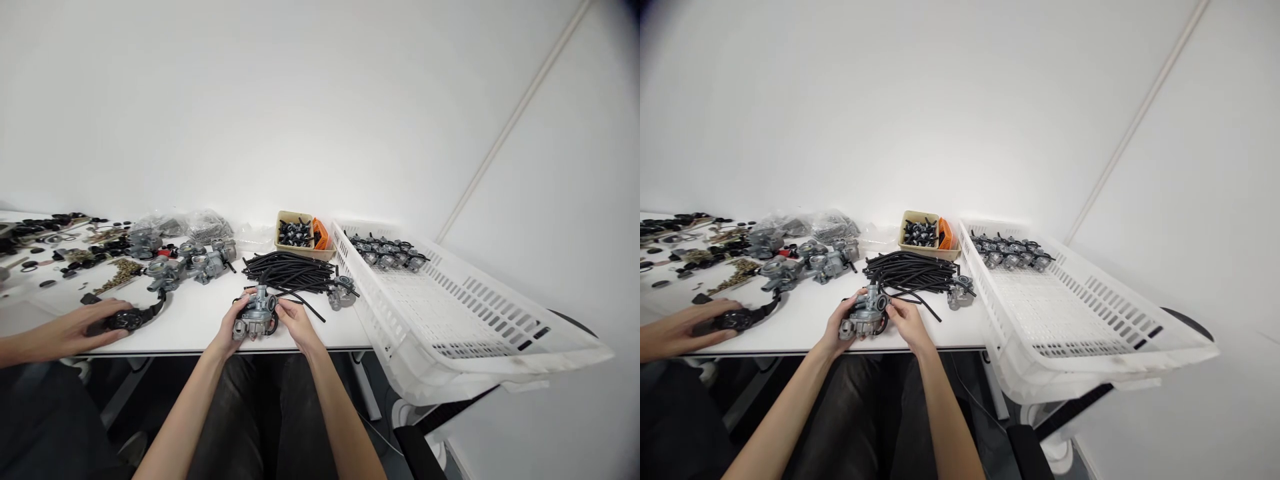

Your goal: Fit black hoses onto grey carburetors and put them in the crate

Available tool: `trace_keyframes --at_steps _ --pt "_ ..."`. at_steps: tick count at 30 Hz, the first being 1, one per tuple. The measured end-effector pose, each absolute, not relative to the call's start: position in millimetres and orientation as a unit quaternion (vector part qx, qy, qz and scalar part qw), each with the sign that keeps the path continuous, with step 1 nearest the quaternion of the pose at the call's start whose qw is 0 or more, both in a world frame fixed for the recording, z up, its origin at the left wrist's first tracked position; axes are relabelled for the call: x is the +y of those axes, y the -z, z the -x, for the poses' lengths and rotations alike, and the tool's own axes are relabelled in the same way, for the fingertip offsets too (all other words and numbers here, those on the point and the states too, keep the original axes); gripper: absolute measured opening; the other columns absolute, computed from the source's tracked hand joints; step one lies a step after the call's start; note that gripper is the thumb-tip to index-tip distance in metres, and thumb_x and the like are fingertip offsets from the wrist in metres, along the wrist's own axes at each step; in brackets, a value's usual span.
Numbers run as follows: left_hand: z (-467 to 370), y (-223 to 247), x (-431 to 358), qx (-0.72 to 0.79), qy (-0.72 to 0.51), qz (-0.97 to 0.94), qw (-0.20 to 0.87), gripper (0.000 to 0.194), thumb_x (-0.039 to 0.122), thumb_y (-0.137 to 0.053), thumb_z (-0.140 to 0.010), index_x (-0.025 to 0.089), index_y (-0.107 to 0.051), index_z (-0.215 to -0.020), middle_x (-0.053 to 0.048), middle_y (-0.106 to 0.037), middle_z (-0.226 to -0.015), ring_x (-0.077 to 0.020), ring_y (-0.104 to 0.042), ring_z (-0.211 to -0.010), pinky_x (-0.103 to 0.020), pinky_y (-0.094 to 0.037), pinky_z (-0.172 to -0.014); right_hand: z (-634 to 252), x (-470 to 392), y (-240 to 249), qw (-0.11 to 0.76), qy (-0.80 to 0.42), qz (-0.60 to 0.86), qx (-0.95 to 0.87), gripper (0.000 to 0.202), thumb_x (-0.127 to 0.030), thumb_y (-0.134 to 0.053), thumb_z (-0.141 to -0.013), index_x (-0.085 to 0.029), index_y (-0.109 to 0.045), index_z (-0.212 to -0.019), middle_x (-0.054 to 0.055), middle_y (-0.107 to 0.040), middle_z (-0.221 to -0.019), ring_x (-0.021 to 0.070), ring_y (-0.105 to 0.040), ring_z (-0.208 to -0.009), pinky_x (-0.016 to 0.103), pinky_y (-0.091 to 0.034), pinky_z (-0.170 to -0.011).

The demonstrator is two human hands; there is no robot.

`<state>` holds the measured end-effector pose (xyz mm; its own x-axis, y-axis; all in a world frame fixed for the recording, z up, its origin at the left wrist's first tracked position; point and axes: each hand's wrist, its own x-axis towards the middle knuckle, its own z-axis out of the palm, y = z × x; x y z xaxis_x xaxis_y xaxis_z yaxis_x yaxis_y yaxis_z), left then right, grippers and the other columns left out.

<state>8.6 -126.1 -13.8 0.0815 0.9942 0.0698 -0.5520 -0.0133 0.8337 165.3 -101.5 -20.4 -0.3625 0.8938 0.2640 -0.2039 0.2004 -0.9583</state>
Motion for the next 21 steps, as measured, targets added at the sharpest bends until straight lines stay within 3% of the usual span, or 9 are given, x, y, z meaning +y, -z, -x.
trace_keyframes --at_steps 3,6,9,12,18,21 --pt "-10.3 16.3 -123.2 0.32 -0.619 -0.374 0.613 0.047 0.046 -0.062 -0.075 0.021 -0.051 -0.114 -0.004 -0.066 -0.092 -0.0155 -0.061 -0.053 -0.023 -0.044 -0.035 -163.0 -102.3 19.1 0.469 -0.576 0.266 -0.615 0.039 -0.052 -0.064 -0.077 -0.021 -0.068 -0.101 0.005 -0.069 -0.101 0.0215 -0.062 -0.095 0.035 -0.047 -0.088" --pt "-11.6 23.4 -117.6 0.339 -0.635 -0.392 0.572 0.051 0.045 -0.063 -0.076 0.024 -0.047 -0.12 -0.005 -0.065 -0.103 -0.019 -0.066 -0.078 -0.028 -0.053 -0.063 -160.1 -102.9 18.0 0.47 -0.611 0.249 -0.586 0.058 -0.042 -0.079 -0.063 -0.025 -0.059 -0.115 0.003 -0.065 -0.113 0.0219 -0.059 -0.106 0.035 -0.045 -0.094" --pt "-11.2 33.5 -111.0 0.367 -0.634 -0.42 0.536 0.059 0.046 -0.061 -0.079 0.027 -0.04 -0.131 -0.006 -0.057 -0.12 -0.0224 -0.061 -0.103 -0.035 -0.047 -0.088 -158.9 -103.4 17.2 0.467 -0.629 0.264 -0.563 0.061 -0.035 -0.082 -0.059 -0.025 -0.058 -0.114 0.003 -0.065 -0.113 0.0216 -0.06 -0.106 0.036 -0.045 -0.095" --pt "-10.1 39.4 -107.4 0.395 -0.629 -0.435 0.509 0.059 0.049 -0.058 -0.08 0.029 -0.039 -0.133 -0.008 -0.049 -0.13 -0.0245 -0.053 -0.116 -0.039 -0.039 -0.099 -159.1 -103.4 17.6 0.478 -0.623 0.278 -0.553 0.059 -0.034 -0.081 -0.06 -0.025 -0.059 -0.113 0.003 -0.066 -0.111 0.0207 -0.061 -0.103 0.035 -0.046 -0.094" --pt "-19.3 21.1 -118.0 0.437 -0.663 -0.488 0.361 0.045 0.037 -0.066 -0.077 0.022 -0.053 -0.118 -0.008 -0.053 -0.125 -0.022 -0.043 -0.126 -0.032 -0.034 -0.101 -161.1 -104.8 18.3 0.503 -0.584 0.314 -0.554 0.049 -0.033 -0.078 -0.062 -0.023 -0.063 -0.107 0.003 -0.068 -0.105 0.02 -0.062 -0.096 0.034 -0.048 -0.089" --pt "-25.6 11.1 -126.7 0.463 -0.665 -0.477 0.341 0.043 0.034 -0.068 -0.074 0.022 -0.056 -0.114 -0.008 -0.059 -0.113 -0.0218 -0.056 -0.102 -0.028 -0.047 -0.077 -162.7 -104.4 18.5 0.52 -0.569 0.326 -0.547 0.045 -0.033 -0.077 -0.063 -0.022 -0.065 -0.105 0.004 -0.069 -0.105 0.0202 -0.062 -0.096 0.033 -0.048 -0.088"
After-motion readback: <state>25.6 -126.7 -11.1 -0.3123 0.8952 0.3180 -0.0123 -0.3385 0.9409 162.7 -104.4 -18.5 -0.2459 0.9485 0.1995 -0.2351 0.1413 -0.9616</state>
